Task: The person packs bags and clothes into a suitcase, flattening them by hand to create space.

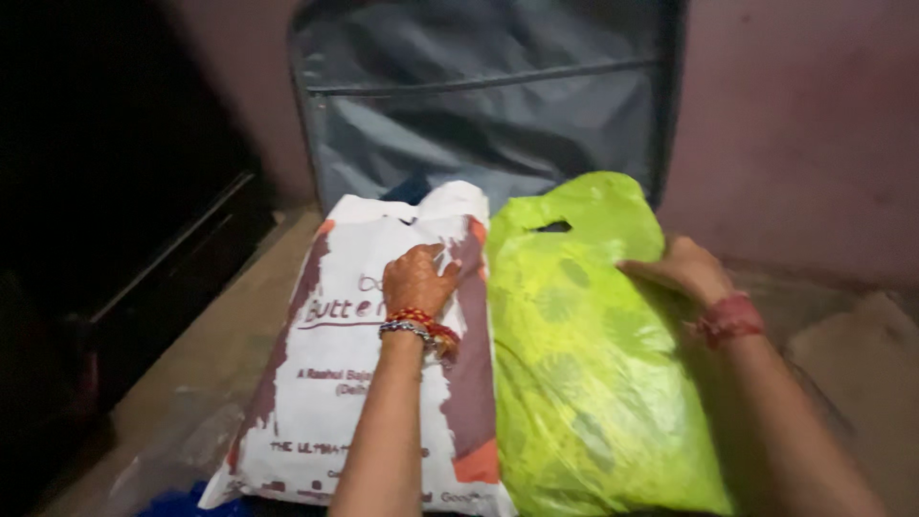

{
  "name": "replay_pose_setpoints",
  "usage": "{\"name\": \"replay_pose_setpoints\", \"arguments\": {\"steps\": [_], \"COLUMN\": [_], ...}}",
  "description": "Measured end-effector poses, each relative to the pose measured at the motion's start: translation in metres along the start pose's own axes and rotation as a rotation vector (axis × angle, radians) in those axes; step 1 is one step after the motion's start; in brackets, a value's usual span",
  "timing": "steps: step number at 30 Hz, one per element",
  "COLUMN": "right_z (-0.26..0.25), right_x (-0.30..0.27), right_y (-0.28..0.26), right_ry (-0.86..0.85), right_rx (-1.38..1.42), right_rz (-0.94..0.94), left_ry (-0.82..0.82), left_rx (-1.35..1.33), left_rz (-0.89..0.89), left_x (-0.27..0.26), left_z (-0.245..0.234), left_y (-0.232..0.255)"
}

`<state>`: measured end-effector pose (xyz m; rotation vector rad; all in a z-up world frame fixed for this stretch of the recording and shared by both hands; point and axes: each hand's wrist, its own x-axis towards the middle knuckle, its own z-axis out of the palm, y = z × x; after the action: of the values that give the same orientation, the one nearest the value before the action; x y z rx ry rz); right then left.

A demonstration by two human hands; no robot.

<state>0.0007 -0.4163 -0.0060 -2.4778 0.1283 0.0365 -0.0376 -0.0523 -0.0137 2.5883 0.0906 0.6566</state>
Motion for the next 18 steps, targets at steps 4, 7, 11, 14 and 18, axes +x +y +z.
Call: {"name": "replay_pose_setpoints", "arguments": {"steps": [4, 7, 11, 14, 18], "right_z": [0.009, 0.026, 0.059, 0.093, 0.141], "right_x": [0.000, 0.011, 0.038, 0.057, 0.095], "right_y": [-0.017, -0.047, -0.110, -0.171, -0.226], "right_ry": [0.273, 0.431, 0.394, 0.299, 0.244], "right_rx": [-0.312, -0.389, -0.376, -0.360, -0.291], "right_rz": [-0.082, -0.393, -0.728, -0.701, -0.720], "left_ry": [0.015, 0.068, 0.119, 0.112, 0.055], "left_rx": [-0.003, 0.057, 0.108, 0.148, 0.173], "left_rz": [-0.068, -0.111, -0.154, -0.206, -0.262], "left_x": [0.016, 0.030, 0.044, 0.046, 0.047], "left_z": [-0.007, -0.016, -0.030, -0.036, -0.031], "left_y": [-0.015, -0.025, -0.040, -0.047, -0.058]}}
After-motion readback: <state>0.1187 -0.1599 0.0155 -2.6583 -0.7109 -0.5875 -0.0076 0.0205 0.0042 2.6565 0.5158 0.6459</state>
